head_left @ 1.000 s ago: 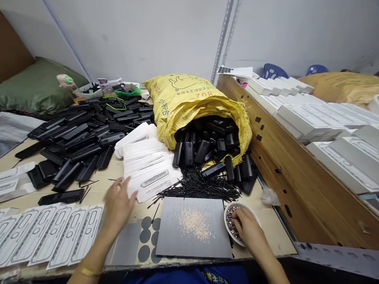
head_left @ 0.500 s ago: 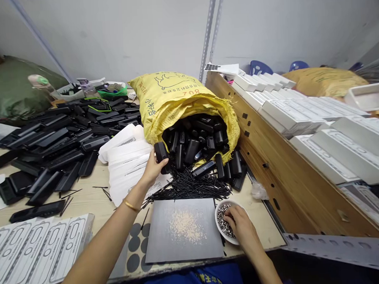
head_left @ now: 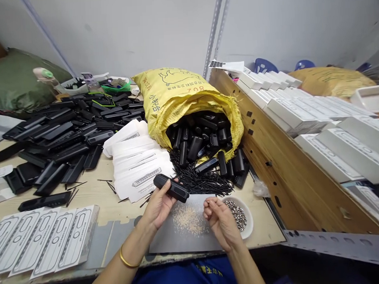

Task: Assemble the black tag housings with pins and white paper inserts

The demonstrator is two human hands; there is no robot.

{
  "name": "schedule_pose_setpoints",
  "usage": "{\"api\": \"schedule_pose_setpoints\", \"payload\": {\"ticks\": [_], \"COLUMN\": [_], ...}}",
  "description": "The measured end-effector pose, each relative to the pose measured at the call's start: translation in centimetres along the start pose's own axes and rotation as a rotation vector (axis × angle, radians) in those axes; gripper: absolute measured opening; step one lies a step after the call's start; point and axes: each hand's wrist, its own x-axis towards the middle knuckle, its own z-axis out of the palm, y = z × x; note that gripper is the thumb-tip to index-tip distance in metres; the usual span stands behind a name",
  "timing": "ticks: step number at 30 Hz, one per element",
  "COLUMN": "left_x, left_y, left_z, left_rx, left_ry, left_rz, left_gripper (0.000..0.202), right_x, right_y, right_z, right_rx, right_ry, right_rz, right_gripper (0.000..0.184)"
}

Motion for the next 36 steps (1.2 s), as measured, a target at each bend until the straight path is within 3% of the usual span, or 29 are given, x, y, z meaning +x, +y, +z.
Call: {"api": "schedule_pose_setpoints", "payload": {"ticks": [4, 7, 17, 24, 31, 36], "left_x": [-1.4, -2.0, -2.6, -2.9, -3.1, -2.9], "left_y": [-0.2, -0.3, -0.7, -1.1, -1.1, -1.8], "left_z": [-0.7, -1.0, -1.0, -0.9, -0.8, -1.2], "left_rx": [-0.021, -0.038, -0.087, -0.094, -0.093, -0.048], "left_ry": [0.048, 0.068, 0.127, 0.130, 0.126, 0.050], "left_rz": [0.005, 0.013, -0.005, -0.016, -0.002, 0.061], "left_gripper": [0.018, 0.017, 0.015, 0.016, 0.014, 0.019], "right_x": [-0.1, -0.1, -1.2, -1.2, -0.9, -0.9], "right_y": [1.1, 1.6, 2.3, 2.8, 2.8, 3.7], "right_z": [2.4, 3.0, 4.0, 4.1, 3.7, 3.7], "right_rx": [0.203, 0.187, -0.420, -0.504, -0.777, -0.792], "right_ry": [-0.064, -0.060, 0.074, 0.071, 0.031, 0.020], "right_rz": [0.151, 0.139, -0.307, -0.332, -0.643, -0.642], "right_gripper": [0.022, 0.023, 0.019, 0.016, 0.012, 0.012]}}
